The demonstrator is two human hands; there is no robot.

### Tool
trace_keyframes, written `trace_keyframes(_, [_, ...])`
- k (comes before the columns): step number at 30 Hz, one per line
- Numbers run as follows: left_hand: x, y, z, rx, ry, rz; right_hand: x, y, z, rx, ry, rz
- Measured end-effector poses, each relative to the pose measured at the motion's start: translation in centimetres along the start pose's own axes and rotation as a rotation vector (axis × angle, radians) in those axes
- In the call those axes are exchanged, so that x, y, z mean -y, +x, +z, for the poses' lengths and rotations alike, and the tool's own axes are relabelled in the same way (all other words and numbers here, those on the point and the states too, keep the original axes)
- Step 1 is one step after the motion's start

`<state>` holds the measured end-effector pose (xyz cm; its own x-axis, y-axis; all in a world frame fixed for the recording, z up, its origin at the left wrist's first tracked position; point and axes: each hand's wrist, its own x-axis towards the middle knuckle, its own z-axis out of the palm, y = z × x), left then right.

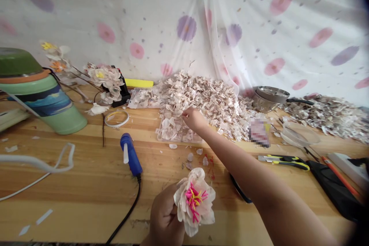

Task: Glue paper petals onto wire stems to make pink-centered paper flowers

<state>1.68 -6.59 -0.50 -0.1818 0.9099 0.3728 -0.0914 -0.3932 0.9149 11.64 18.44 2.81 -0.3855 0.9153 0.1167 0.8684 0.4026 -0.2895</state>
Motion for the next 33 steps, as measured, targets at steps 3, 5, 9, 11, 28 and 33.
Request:
trace_keyframes(3, [-0.4,0.2,0.0,0.067,-0.019,-0.032,-0.6,0.2,-0.8,-0.02,-0.004,0.034])
trace_keyframes(5, [-0.8,0.4,0.1,0.065,-0.036,-0.058,-0.8,0.3,-1.3,-0.011,0.0,0.029])
trace_keyframes(9, [-1.1,0.6,0.2,0.03,-0.052,-0.057,-0.4,-0.1,-1.8,0.01,0.011,-0.052])
trace_keyframes(11, [-1.0,0.6,0.1,0.067,-0.043,-0.01,0.2,-0.4,-1.5,0.037,0.014,-0.102])
trace_keyframes(28, [1.4,-0.5,-0.4,-0.03,-0.294,-0.089,1.3,-5.2,-3.5,0.078,0.75,0.171])
trace_keyframes(33, [-0.3,0.7,0.3,-0.178,-0.221,-0.083,1.5,-10.9,-4.8,0.155,1.01,0.095])
